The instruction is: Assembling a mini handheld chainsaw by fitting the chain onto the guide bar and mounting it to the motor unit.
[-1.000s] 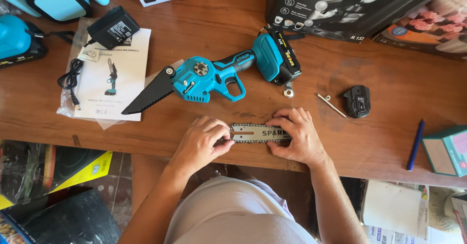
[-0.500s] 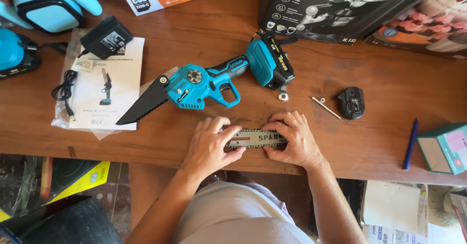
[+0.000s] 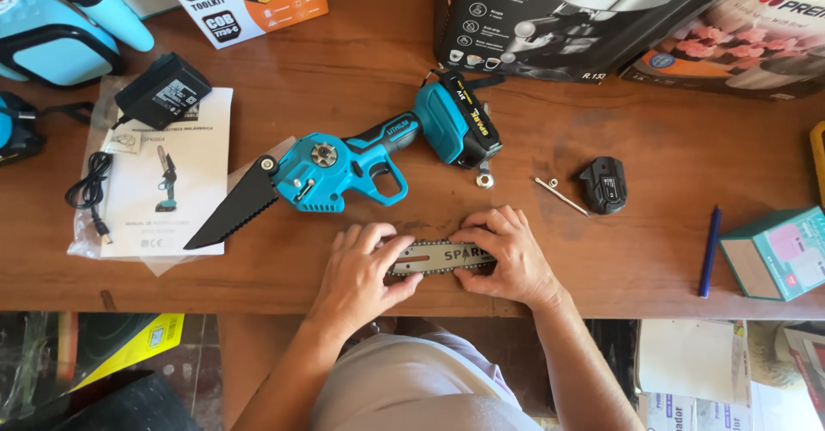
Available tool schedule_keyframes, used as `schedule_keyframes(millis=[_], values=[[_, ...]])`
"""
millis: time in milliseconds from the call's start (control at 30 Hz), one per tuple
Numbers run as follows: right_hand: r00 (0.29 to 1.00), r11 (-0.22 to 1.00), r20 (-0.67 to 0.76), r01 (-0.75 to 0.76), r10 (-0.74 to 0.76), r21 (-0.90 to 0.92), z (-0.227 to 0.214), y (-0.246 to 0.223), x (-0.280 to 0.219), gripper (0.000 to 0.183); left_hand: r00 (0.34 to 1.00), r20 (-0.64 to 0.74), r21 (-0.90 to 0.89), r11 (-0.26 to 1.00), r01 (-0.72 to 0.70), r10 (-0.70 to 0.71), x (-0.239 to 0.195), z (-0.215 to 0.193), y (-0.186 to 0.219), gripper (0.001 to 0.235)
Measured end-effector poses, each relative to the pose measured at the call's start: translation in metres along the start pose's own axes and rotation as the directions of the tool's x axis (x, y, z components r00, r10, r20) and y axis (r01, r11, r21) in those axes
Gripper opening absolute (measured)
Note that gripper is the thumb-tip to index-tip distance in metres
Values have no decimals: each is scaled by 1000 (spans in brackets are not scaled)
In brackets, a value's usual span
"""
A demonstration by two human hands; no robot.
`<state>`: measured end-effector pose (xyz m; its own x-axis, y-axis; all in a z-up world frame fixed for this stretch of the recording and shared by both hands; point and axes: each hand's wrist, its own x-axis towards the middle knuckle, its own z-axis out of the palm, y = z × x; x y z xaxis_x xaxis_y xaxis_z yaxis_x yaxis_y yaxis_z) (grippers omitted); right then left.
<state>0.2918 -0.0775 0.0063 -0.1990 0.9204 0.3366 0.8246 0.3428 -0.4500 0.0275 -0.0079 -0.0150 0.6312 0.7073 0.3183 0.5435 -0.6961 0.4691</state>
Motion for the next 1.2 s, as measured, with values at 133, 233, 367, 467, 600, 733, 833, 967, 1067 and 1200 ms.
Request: schedule_keyframes(millis=[133,233,367,467,600,733,833,967,1067,1200], values=[[999,1000,-32,12,-11,3,4,2,2,44,998,-30,8,998,-55,55,11,-6,10,58],[999,1000,-48,-3,2,-29,7,4,4,45,998,1,-54,996,-70,70,20,-1,14,52],[999,1000,-45,-15,14,-12,6,0,10,46,993,-46,2,994,-111,111,30,18,8,44],[999,1000,-38,-12,12,4,4,-1,14,44,991,-55,-19,992,-122,121,33,22,5,39],[1000,1000,-26,-8,9,25,5,2,14,42,990,-62,-28,991,-129,127,34,19,9,51],[1000,1000,-23,2,-2,22,-1,-1,20,43,990,-61,-42,991,-127,124,33,23,4,43],[1000,999,-17,3,-3,35,-2,-2,20,43,992,-53,-54,992,-118,115,32,25,3,43],[999,999,-38,9,-7,47,-7,-3,17,47,992,-51,-83,990,-115,111,32,25,3,40],[999,999,-48,-2,4,32,-11,1,11,51,992,-55,-80,990,-119,115,33,25,3,40],[999,999,-51,-18,19,27,-8,5,6,48,990,-66,-74,989,-130,126,33,23,4,42]])
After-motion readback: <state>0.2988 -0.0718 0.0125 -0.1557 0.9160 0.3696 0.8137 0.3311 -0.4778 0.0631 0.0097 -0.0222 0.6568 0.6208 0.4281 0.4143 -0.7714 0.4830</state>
